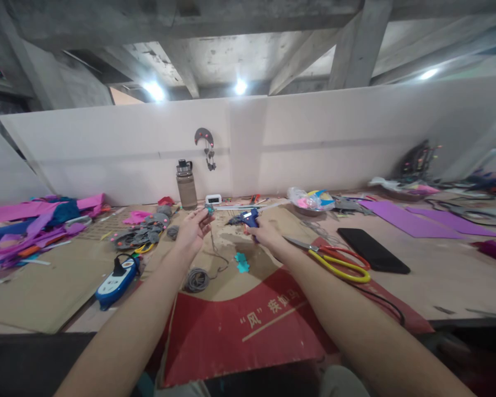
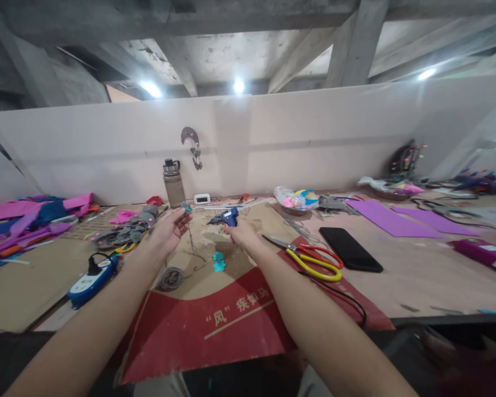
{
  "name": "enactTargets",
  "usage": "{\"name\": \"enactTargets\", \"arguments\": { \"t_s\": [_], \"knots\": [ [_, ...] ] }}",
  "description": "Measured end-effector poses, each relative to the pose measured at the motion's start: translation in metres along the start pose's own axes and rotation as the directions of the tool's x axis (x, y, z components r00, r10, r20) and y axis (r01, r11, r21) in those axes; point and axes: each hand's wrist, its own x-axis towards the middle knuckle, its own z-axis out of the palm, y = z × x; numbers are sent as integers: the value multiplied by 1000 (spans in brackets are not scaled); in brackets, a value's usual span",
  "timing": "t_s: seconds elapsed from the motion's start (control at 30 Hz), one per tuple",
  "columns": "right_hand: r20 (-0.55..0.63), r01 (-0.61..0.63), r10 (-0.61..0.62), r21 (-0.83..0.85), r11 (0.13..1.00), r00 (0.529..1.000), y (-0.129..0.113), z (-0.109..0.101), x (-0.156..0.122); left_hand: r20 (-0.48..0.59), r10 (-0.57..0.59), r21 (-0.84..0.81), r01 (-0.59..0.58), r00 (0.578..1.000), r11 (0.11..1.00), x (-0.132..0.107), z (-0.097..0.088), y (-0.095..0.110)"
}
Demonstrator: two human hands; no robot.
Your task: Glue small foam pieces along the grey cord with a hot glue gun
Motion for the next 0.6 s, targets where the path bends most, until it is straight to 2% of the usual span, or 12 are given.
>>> {"name": "enactTargets", "arguments": {
  "t_s": [0.1,0.2,0.3,0.33,0.4,0.47,0.53,0.6],
  "knots": [
    [-52,-33,26,-146,989,998,10,1,3,33,-2,23,1,999,1000,-2,2,-1],
    [-155,-32,-6,-240,970,988,10,-4,-1,63,14,50,-17,998,999,-4,4,-3],
    [-193,50,-97,-236,970,976,-2,-6,-8,93,45,82,-53,995,995,-6,7,-5],
    [-181,111,-144,-182,977,973,-8,-4,-11,103,58,89,-67,993,994,-7,9,-6],
    [-152,273,-256,104,957,955,-21,5,-16,126,85,100,-97,988,990,-9,11,-8],
    [-82,337,-336,428,838,938,-33,17,-21,160,115,119,-134,980,984,-11,14,-10],
    [-20,265,-347,686,677,938,-42,29,-26,183,156,161,-186,971,969,-13,16,-12],
    [61,151,-332,803,577,941,-46,36,-31,187,202,213,-240,961,947,-15,16,-13]
  ]
}}
